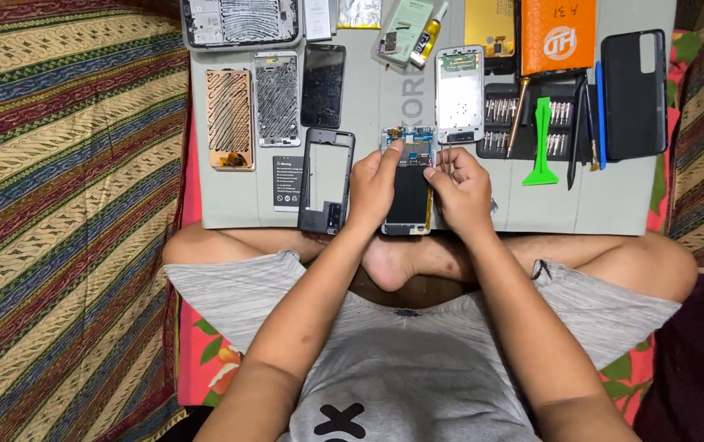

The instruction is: The person disassembles a smartphone by prying open the casing and removing the screen assembly. They use a screwdriver to remove screws from the internal frame and disconnect ribbon cables. The person then handles the motherboard and battery, placing components on a work mat.

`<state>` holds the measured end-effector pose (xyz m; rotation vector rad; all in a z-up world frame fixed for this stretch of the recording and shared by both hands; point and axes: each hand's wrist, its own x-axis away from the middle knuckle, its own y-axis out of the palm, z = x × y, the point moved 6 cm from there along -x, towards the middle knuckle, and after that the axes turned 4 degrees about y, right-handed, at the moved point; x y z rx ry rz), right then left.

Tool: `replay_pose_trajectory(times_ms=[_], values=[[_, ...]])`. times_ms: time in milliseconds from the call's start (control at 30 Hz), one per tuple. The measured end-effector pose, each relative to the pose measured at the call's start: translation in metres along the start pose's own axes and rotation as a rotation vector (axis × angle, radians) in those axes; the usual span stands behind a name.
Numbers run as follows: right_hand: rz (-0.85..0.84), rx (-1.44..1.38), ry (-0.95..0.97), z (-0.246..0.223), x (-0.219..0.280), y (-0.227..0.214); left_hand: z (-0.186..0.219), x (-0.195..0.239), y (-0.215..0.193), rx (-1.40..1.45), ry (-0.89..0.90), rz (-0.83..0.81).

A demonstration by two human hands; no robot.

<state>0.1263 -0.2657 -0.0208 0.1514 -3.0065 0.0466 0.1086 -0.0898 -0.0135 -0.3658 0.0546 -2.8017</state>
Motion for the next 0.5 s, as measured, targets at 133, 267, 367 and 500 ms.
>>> replay_pose_trajectory(times_ms=[133,267,367,500], values=[[-0.002,0.009,-0.011,-0.001,0.001,0.0,-0.003,-0.002,0.001,-0.017,0.011,0.018],[-0.002,0.004,-0.004,-0.001,0.002,0.0,-0.004,-0.003,0.001,-0.028,0.021,0.024],[-0.001,0.015,-0.003,-0.003,0.002,0.0,-0.006,-0.003,0.0,-0.02,0.032,0.023],[0.001,0.017,0.007,-0.002,0.003,0.0,-0.016,-0.005,0.001,-0.032,0.051,0.021]])
